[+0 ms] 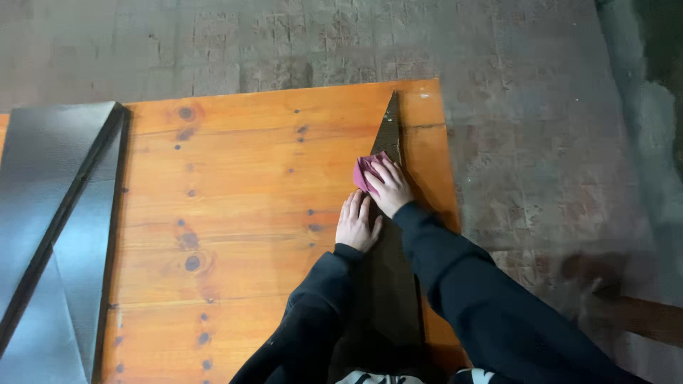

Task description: The person wipes a dark triangular wooden piece on a workbench using a pink cloth. They then pick up a second dark triangular piece, place it next to the first, and continue wiping the surface.

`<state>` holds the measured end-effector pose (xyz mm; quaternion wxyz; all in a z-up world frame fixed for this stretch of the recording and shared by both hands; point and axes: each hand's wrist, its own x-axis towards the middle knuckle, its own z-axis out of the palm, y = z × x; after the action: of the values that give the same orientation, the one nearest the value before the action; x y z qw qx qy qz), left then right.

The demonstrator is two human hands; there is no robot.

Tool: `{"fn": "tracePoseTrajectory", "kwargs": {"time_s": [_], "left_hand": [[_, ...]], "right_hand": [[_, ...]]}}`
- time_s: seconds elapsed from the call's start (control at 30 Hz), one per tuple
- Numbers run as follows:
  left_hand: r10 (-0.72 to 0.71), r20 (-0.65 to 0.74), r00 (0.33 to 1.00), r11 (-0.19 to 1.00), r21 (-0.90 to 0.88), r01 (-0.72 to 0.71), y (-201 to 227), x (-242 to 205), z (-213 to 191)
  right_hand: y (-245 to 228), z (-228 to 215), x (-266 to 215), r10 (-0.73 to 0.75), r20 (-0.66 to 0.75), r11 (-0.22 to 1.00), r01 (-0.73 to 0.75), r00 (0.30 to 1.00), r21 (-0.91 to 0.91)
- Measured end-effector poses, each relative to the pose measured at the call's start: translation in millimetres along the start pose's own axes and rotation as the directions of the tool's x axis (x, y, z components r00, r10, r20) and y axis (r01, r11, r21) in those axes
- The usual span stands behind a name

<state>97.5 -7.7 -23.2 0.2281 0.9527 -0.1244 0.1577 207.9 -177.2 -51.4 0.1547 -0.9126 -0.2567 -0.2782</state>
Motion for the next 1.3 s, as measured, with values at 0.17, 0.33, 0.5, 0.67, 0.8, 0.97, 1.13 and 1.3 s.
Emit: {"fn": "tracePoseTrajectory", "kwargs": {"time_s": [0.17,0.33,0.5,0.67,0.8,0.97,1.13,1.3], "left_hand": [[0.005,-0.024,1.0,1.0,-0.018,-0.005,3,0,-12],[0.015,-0.033,0.999,1.0,-0.014,-0.016,2,1,-8],[0.028,-0.042,0.999,1.0,0.0,-0.028,-1,-3,-4],[0.038,-0.053,0.998,0.999,0.013,-0.038,2,1,-9],[0.024,-0.018,1.0,1.0,0.002,-0.024,3,0,-10],[0.011,-0.052,0.999,1.0,-0.015,-0.012,8,1,-15],[0.014,-0.047,0.999,0.999,-0.041,-0.016,5,1,-12],[0.017,-0.048,0.999,1.0,-0.004,-0.017,6,0,-10]], "right_hand": [[5,-21,-2,0.01,0.021,1.0,-0.01,1.0,0.008],[29,3,10,0.06,-0.012,0.998,-0.06,0.998,0.01],[15,32,28,0.103,-0.064,0.99,-0.108,0.993,-0.09],[-2,31,29,0.049,-0.022,0.999,-0.049,0.999,0.006],[11,18,21,0.013,0.019,0.999,-0.014,1.0,0.037],[44,19,25,0.07,0.056,0.994,-0.074,0.996,0.078],[53,33,45,0.143,0.084,0.989,-0.145,0.986,0.017],[30,16,54,0.121,0.085,0.992,-0.117,0.989,-0.047]]}}
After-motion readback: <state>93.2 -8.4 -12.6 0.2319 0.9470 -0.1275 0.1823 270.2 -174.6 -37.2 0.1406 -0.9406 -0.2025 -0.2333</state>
